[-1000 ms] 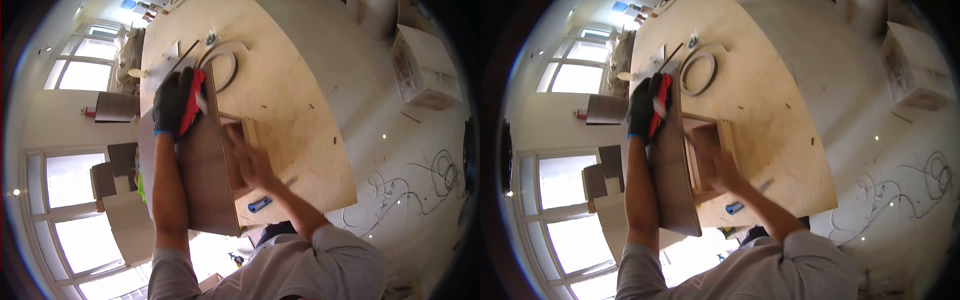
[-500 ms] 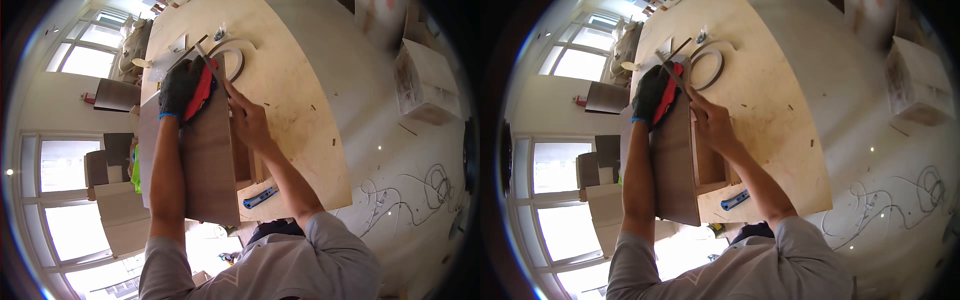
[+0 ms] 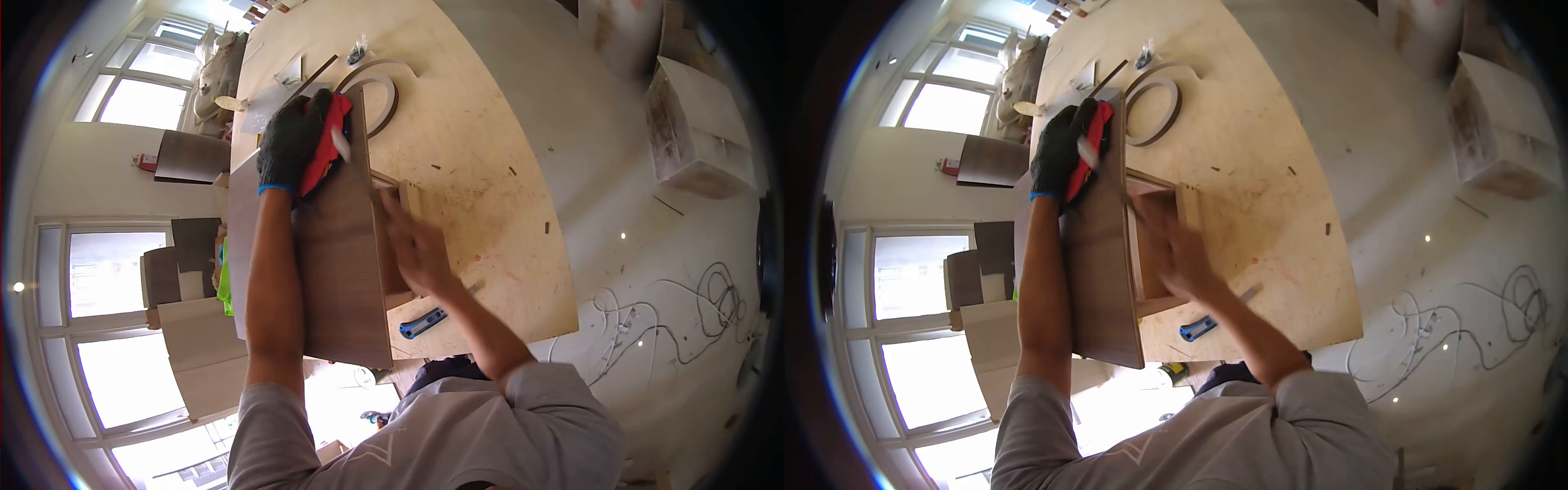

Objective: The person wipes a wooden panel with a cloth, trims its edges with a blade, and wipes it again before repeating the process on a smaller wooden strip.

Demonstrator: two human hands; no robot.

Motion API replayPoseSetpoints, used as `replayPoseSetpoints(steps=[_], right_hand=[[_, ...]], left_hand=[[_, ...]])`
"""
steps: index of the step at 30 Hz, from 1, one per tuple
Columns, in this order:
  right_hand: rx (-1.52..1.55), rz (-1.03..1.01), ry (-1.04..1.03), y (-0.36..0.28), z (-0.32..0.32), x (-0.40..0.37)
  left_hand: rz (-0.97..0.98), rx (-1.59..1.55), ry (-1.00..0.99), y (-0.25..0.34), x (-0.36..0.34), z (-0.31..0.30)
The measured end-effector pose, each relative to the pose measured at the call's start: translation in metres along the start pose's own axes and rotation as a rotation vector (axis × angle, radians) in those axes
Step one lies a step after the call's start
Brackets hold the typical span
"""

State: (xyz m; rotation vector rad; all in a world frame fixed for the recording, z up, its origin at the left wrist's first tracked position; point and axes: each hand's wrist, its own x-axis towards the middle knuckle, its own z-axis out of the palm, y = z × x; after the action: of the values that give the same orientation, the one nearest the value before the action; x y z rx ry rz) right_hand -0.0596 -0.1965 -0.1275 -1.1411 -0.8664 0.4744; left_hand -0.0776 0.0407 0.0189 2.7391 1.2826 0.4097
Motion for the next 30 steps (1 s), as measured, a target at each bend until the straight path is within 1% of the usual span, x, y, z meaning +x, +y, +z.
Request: replayPoseSetpoints(steps=[2,4,5,6,9,10,12,14,15,16,17,19,20,23,26,27,29,30], right_hand=[[0.124,-0.104,0.059,-0.005,0.002,-0.031],[0.152,-0.041,0.059,-0.008,0.004,-0.022],[0.145,-0.014,0.072,-0.008,0.009,0.013],[0.135,-0.017,0.092,-0.007,0.010,0.045],[0.135,0.027,0.057,-0.006,0.005,0.060],[0.108,0.031,0.030,-0.007,0.001,0.044],[0.059,0.028,-0.039,-0.002,-0.004,-0.016],[0.035,-0.231,0.114,0.007,0.007,-0.025],[0.014,-0.156,0.108,0.003,0.006,-0.014],[-0.009,-0.082,0.100,-0.001,0.005,-0.004],[-0.011,0.044,0.086,0.001,0.008,0.026],[0.064,0.078,0.045,0.002,0.005,0.067],[0.101,0.107,0.030,0.002,0.003,0.074],[0.083,0.130,-0.056,0.017,-0.006,-0.001],[-0.053,0.122,-0.033,0.003,0.000,0.010],[-0.102,0.139,-0.022,-0.006,0.000,0.008],[-0.075,0.113,0.025,-0.017,0.002,0.040],[-0.038,0.094,0.044,-0.018,0.005,0.053]], left_hand=[[-0.045,0.028,0.007,0.008,-0.001,-0.003],[0.027,-0.026,0.009,-0.003,0.006,0.002],[0.057,-0.052,0.013,-0.009,0.003,0.003],[0.006,0.030,0.004,0.000,0.000,-0.003],[-0.047,0.059,-0.057,0.006,0.000,-0.005],[-0.047,0.051,-0.061,0.010,-0.002,-0.006],[-0.061,0.039,-0.050,0.019,-0.006,-0.012],[-0.054,0.033,-0.008,0.026,-0.010,-0.016],[-0.056,0.028,0.001,0.026,-0.016,-0.017],[-0.050,0.037,-0.046,0.021,-0.011,-0.016],[-0.073,0.030,-0.048,0.020,-0.014,-0.015],[-0.101,0.029,-0.034,0.023,-0.013,-0.017],[-0.102,0.039,-0.038,0.023,-0.014,-0.017],[-0.107,0.005,-0.079,0.026,-0.016,-0.024],[-0.106,0.067,0.002,0.025,-0.017,-0.017],[-0.108,0.055,-0.024,0.022,-0.020,-0.015],[-0.103,0.027,-0.056,0.020,-0.016,-0.016],[-0.111,0.036,-0.007,0.013,-0.011,-0.007]])
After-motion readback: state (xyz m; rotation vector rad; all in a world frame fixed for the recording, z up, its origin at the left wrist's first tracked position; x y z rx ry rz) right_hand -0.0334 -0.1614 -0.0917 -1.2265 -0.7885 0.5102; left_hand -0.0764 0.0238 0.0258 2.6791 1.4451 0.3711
